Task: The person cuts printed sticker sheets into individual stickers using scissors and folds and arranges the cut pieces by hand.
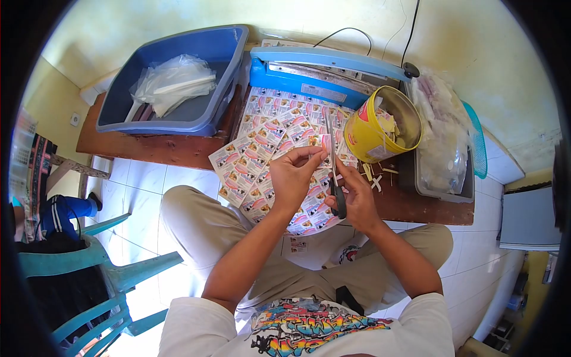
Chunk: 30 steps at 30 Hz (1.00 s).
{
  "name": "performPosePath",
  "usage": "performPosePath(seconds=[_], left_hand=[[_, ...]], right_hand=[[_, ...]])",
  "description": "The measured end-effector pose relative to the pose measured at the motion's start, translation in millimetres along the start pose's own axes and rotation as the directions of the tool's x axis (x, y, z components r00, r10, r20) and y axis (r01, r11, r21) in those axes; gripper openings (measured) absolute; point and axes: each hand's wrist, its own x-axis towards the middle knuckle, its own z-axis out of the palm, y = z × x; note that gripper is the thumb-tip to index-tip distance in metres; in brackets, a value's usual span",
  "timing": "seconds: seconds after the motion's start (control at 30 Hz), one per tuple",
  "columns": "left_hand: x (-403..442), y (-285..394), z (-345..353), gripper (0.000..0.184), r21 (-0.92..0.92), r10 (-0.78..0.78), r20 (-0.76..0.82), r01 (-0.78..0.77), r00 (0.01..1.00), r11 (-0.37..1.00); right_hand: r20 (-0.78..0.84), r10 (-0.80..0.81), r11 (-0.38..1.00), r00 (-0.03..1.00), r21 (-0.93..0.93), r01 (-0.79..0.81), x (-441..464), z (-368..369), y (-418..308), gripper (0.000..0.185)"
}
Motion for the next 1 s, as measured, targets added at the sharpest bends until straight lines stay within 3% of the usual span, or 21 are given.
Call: performPosePath(seconds=[1.0], left_hand=[[-1.6,-3.1,0.0,0.02,0.033,-0.027,0.044,0.025,0.999,0.999]], right_hand=[[-0.03,0.015,1.0,0.999,0.016,-0.015,2.7,-3.2,-2.2,0.09]])
